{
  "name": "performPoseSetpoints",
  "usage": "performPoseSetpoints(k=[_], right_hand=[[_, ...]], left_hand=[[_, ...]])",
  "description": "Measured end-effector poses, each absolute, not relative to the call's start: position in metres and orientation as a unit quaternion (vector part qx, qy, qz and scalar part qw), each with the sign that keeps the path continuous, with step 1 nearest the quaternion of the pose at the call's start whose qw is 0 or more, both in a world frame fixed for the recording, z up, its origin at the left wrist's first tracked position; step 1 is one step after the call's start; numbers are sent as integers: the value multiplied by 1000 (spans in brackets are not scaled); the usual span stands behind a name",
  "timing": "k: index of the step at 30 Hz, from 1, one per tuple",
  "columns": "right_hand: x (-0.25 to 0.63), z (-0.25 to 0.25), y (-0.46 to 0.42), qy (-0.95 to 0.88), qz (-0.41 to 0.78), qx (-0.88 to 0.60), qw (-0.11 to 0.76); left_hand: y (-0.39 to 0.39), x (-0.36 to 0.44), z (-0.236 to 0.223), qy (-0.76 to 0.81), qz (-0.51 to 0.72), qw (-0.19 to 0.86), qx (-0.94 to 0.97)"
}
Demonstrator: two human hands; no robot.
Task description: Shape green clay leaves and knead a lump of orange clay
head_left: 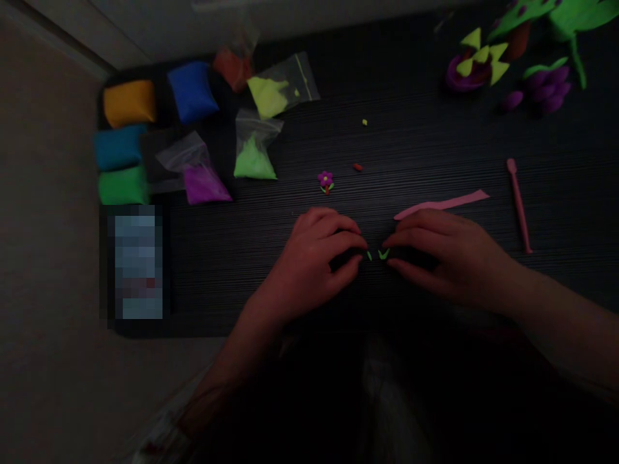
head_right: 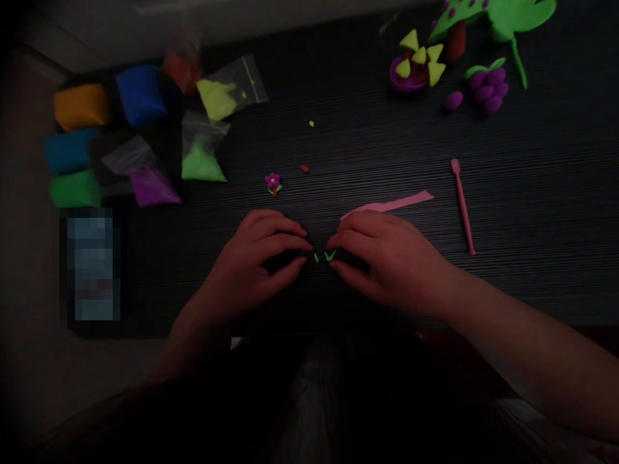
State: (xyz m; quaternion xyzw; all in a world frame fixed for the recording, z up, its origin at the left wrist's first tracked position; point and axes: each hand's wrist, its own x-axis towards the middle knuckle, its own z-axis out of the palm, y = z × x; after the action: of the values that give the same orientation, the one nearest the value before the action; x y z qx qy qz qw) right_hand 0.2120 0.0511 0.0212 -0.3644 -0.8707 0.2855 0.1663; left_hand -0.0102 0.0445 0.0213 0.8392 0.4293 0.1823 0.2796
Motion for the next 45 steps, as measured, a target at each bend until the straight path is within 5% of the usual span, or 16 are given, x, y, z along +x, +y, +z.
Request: performPoseSetpoints(k=[45], right_hand=[[206,16,48,-903,193,-354,151]], left_hand=[[38,0,13,400,204,188,873]])
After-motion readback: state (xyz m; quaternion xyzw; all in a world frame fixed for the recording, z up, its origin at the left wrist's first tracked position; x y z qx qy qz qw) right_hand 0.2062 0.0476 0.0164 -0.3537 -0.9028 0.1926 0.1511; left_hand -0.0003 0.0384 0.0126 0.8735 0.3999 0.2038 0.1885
